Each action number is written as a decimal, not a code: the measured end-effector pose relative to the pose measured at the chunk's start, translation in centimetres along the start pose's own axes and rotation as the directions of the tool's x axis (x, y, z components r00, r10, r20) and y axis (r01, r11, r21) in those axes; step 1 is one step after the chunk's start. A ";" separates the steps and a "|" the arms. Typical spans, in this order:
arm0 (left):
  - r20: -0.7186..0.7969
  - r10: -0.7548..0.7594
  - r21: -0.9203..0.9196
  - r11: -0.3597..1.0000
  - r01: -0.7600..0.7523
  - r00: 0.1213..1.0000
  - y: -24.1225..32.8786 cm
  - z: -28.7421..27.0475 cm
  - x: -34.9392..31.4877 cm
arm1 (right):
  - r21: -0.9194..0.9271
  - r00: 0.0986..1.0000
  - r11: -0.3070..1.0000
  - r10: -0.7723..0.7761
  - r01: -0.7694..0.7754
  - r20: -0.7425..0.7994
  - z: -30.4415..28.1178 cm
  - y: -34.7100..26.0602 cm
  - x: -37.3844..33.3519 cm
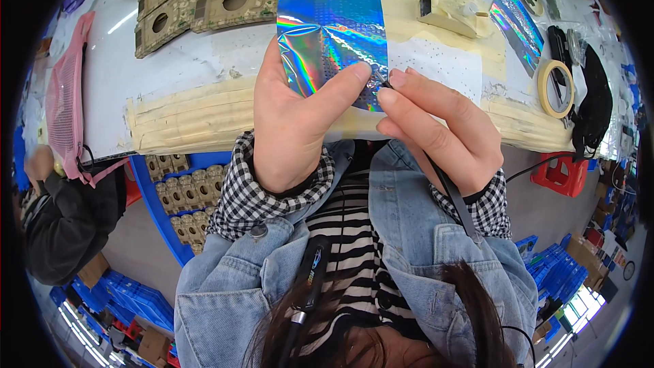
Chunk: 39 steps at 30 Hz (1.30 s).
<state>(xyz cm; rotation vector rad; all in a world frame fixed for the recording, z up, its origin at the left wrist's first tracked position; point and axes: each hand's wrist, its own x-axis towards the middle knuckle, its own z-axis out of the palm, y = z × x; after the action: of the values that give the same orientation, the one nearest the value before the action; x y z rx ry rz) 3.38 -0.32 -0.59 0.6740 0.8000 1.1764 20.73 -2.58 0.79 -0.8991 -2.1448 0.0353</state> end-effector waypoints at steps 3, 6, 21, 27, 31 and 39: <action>-0.003 0.000 0.003 1.000 0.000 1.000 -0.1 0.0 0.0 | -0.009 0.999 0.999 -0.042 0.042 -0.011 0.2 0.3 -0.1; -0.002 0.002 0.005 1.000 -0.002 1.000 -0.1 -0.1 0.0 | -0.015 0.998 0.998 -0.060 0.060 -0.009 0.2 0.4 -0.1; 0.003 0.022 -0.014 1.000 -0.022 1.000 -0.1 -0.1 0.0 | 0.016 1.000 1.000 0.005 -0.005 0.002 0.0 0.1 0.0; 0.009 0.021 -0.008 1.000 -0.021 1.000 -0.1 -0.1 0.0 | -0.001 1.000 1.000 -0.010 0.010 0.006 0.0 0.1 0.1; 0.015 0.023 -0.007 1.000 -0.023 1.000 -0.1 -0.1 0.0 | -0.008 1.000 1.000 -0.011 0.011 0.017 -0.1 0.0 0.2; 0.013 0.028 -0.009 1.000 -0.028 1.000 -0.1 0.0 0.0 | 0.002 1.000 1.000 -0.010 0.010 0.019 -0.2 0.1 0.3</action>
<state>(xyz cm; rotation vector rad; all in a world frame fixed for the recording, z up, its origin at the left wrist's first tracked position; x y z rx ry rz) 3.43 -0.36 -0.71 0.6864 0.7763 1.1996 20.80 -2.43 1.10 -0.8900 -2.1665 0.0410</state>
